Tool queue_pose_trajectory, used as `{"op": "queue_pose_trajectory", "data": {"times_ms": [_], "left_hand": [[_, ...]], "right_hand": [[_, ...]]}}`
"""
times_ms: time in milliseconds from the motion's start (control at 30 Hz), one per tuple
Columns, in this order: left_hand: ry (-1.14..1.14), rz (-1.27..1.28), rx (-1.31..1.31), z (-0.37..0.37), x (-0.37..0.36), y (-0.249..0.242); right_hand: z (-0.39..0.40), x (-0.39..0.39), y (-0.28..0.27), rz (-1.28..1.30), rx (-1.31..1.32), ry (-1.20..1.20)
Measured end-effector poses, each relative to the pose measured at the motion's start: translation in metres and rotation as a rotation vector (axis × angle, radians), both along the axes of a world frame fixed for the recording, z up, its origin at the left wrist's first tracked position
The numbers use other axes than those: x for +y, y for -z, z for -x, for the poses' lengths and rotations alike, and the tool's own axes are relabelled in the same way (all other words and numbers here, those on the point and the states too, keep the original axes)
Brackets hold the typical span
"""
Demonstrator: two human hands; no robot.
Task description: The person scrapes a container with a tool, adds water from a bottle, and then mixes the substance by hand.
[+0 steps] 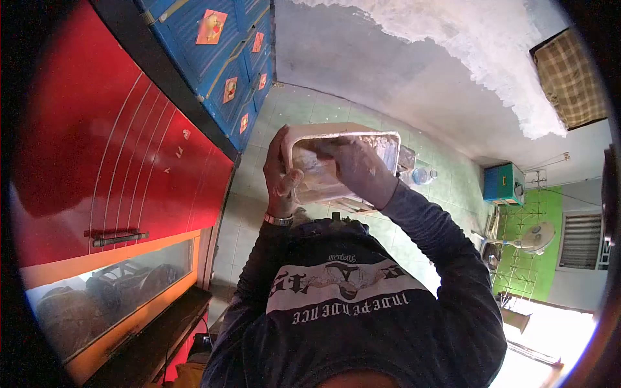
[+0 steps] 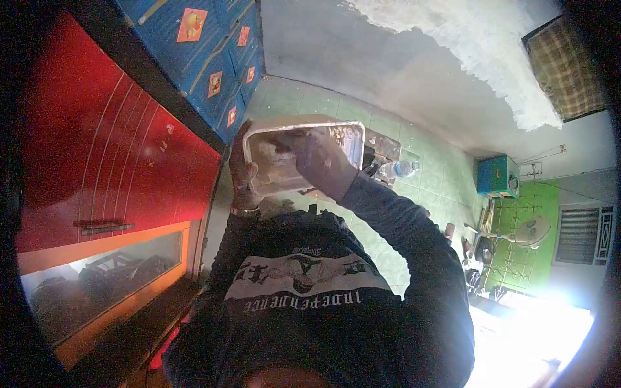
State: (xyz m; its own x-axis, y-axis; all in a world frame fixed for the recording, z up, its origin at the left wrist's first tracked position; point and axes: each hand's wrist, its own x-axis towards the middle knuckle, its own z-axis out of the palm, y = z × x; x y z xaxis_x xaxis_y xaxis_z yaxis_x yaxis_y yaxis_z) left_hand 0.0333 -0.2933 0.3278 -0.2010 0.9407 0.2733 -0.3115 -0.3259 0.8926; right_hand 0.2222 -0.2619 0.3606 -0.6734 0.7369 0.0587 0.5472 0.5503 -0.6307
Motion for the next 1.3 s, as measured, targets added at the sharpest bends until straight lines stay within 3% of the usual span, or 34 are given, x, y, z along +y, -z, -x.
{"op": "queue_pose_trajectory", "data": {"times_ms": [67,100,167,200,333,500,600,667,767,867,967,1033,1133,1200,1300], "left_hand": [[-0.03,-0.022,0.001,-0.003,0.0,0.001],[-0.025,-0.026,0.003,-0.003,0.0,0.003],[-0.002,-0.065,0.07,0.001,0.003,0.008],[0.0,-0.068,0.072,0.002,0.005,0.008],[-0.075,-0.117,0.056,0.0,0.008,0.016],[-0.075,-0.084,0.028,-0.002,0.003,-0.002],[-0.041,-0.108,0.05,0.003,0.012,0.013],[-0.045,-0.06,-0.003,-0.001,0.005,0.002],[-0.015,-0.078,0.015,-0.002,0.007,0.011],[0.007,-0.075,-0.041,-0.004,0.012,0.018],[-0.016,-0.065,-0.014,-0.006,0.016,0.022],[0.051,-0.055,-0.067,-0.008,0.017,0.02],[0.112,-0.011,-0.113,-0.007,0.017,0.014],[0.138,-0.001,-0.103,-0.01,0.019,0.011],[0.14,0.03,-0.139,-0.01,0.032,0.009]], "right_hand": [[-0.015,0.017,0.059,-0.682,-0.987,-0.008],[-0.012,0.01,0.054,-0.683,-0.986,0.0],[0.003,-0.007,0.014,0.288,0.662,0.036],[0.011,-0.002,-0.035,-0.141,-0.236,0.061],[0.006,-0.001,-0.022,-0.418,-0.149,0.036],[0.01,-0.003,-0.049,-0.203,-0.14,0.114],[0.006,-0.006,-0.048,-0.319,-0.056,0.055],[-0.003,-0.008,-0.033,-0.504,-0.182,0.066],[-0.009,-0.007,-0.008,-0.39,-0.229,0.082],[0.0,-0.014,-0.053,-0.331,-0.112,0.126],[0.004,-0.023,-0.042,-0.309,-0.192,0.137],[0.001,-0.013,-0.045,-0.438,-0.156,0.079],[0.0,-0.015,-0.052,-0.257,-0.06,0.215],[0.0,-0.007,-0.039,-0.387,-0.292,0.168],[-0.006,-0.001,-0.05,-0.466,-0.071,0.2]]}}
